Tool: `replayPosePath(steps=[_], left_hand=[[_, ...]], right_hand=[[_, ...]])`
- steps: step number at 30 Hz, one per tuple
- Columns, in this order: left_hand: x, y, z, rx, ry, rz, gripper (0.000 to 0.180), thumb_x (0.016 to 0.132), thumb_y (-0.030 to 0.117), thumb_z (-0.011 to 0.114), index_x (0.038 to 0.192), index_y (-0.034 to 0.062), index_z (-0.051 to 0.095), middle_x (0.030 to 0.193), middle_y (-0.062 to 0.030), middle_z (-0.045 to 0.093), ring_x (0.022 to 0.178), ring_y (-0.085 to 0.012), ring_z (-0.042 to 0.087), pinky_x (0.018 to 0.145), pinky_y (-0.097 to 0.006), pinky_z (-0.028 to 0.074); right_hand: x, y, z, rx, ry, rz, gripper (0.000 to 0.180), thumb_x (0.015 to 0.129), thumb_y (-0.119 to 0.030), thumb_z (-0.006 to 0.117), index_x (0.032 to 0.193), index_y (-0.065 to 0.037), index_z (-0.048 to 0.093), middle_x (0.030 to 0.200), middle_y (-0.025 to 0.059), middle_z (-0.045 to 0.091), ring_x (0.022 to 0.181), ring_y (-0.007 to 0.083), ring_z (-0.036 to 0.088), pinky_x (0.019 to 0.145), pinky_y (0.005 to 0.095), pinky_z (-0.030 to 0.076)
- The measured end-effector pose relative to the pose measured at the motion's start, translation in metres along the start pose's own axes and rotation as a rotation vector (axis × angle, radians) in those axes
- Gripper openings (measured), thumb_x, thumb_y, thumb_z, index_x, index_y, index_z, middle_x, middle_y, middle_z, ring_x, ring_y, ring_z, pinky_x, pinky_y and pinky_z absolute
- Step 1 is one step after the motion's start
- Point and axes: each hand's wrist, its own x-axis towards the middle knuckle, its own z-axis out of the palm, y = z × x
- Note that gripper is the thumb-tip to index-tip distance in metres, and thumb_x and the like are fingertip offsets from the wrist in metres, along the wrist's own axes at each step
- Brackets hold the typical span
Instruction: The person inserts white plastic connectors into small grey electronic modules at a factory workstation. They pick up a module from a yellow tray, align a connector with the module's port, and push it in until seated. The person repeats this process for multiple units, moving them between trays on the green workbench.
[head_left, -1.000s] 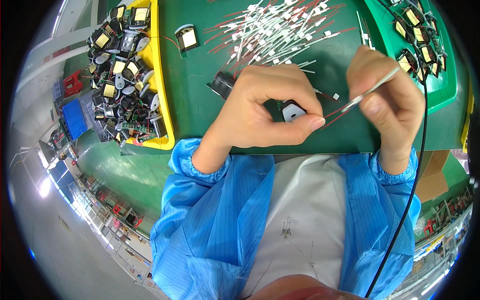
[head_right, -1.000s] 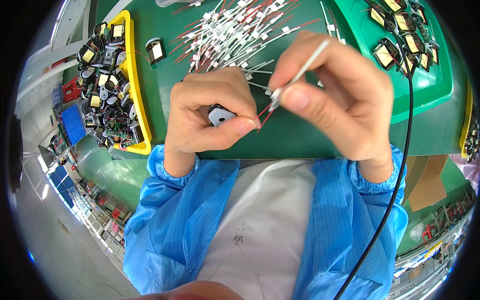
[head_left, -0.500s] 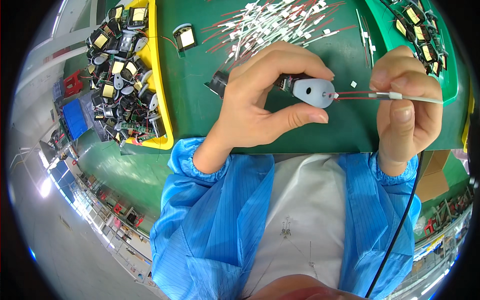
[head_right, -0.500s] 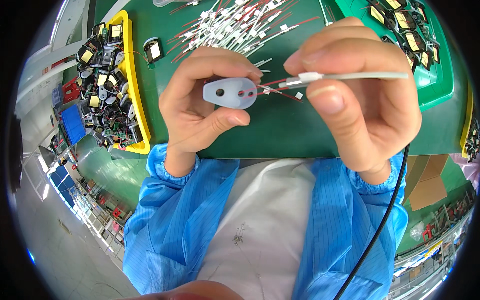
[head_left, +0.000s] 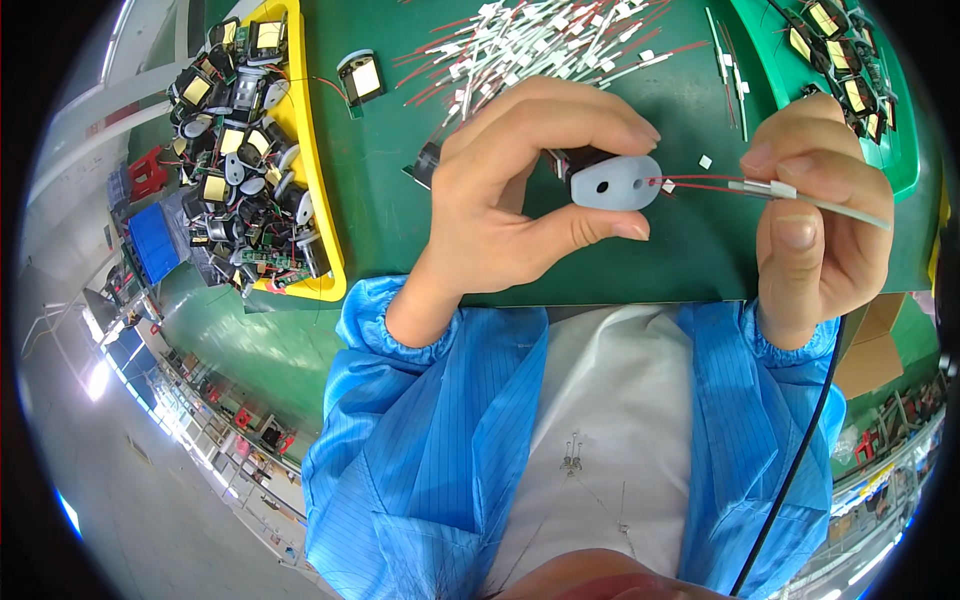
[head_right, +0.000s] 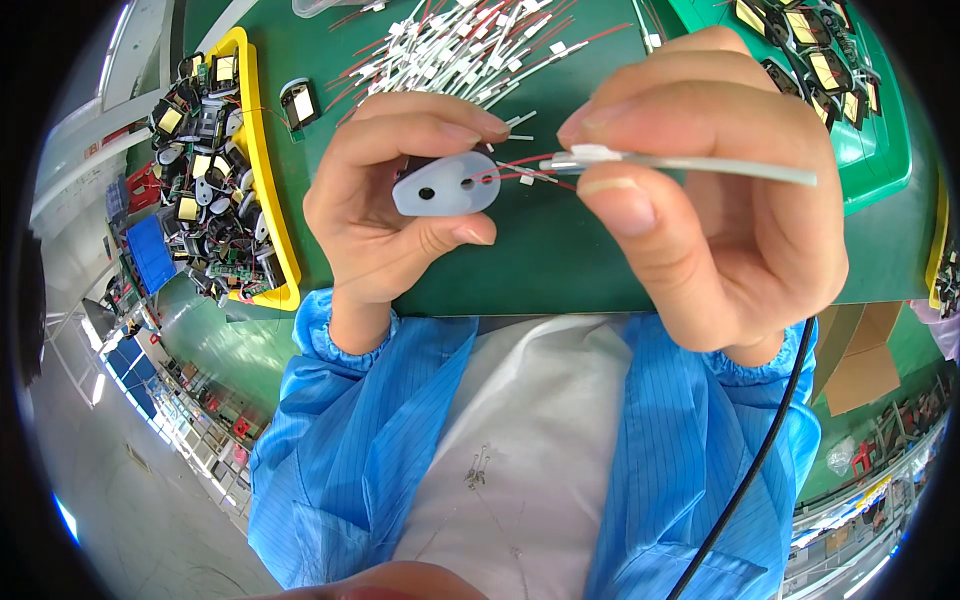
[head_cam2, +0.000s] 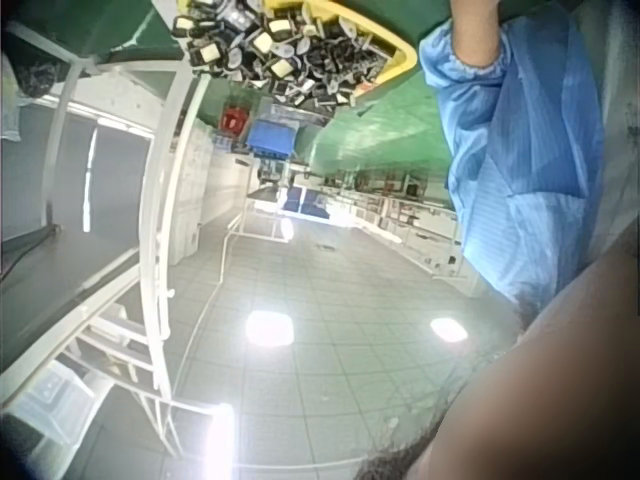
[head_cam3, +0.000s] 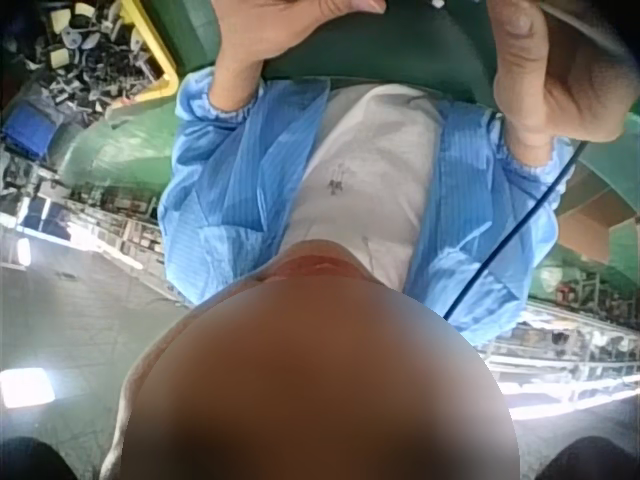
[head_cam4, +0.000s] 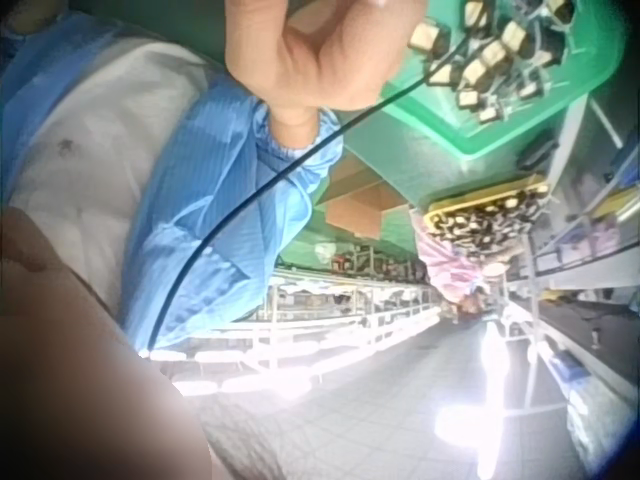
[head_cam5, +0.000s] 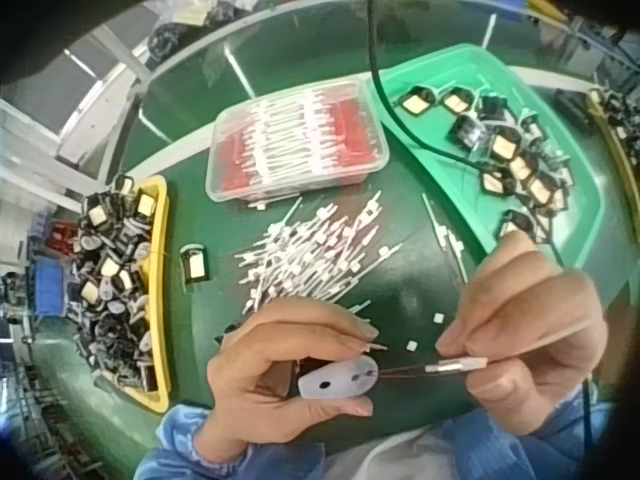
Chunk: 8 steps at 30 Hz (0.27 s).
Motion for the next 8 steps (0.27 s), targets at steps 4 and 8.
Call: replayPosePath(steps=[4,8], left_hand=[[-0.0035,0.0002,0.0020,-0.042,0.040,-0.044,0.052,0.066,0.017,0.082,0.105,-0.0016,0.053,0.104,-0.0198,0.058,0.092,-0.0261,0.061,0.075,-0.032,0.052],[-0.0033,-0.0011,0.0032,-0.047,0.048,-0.030,0.052,0.067,0.015,0.081,0.107,-0.0009,0.052,0.105,-0.0198,0.057,0.094,-0.0268,0.061,0.077,-0.033,0.052]], right_hand=[[-0.0002,-0.0012,-0.0015,-0.023,-0.045,-0.029,0.022,0.089,-0.021,0.055,0.098,0.000,0.051,0.084,0.0177,0.058,0.071,0.0217,0.049,0.063,0.0331,0.040],[-0.0010,-0.0027,-0.0032,-0.023,-0.061,-0.026,0.024,0.089,-0.022,0.056,0.098,0.000,0.051,0.085,0.0183,0.058,0.071,0.0218,0.050,0.063,0.0341,0.040]])
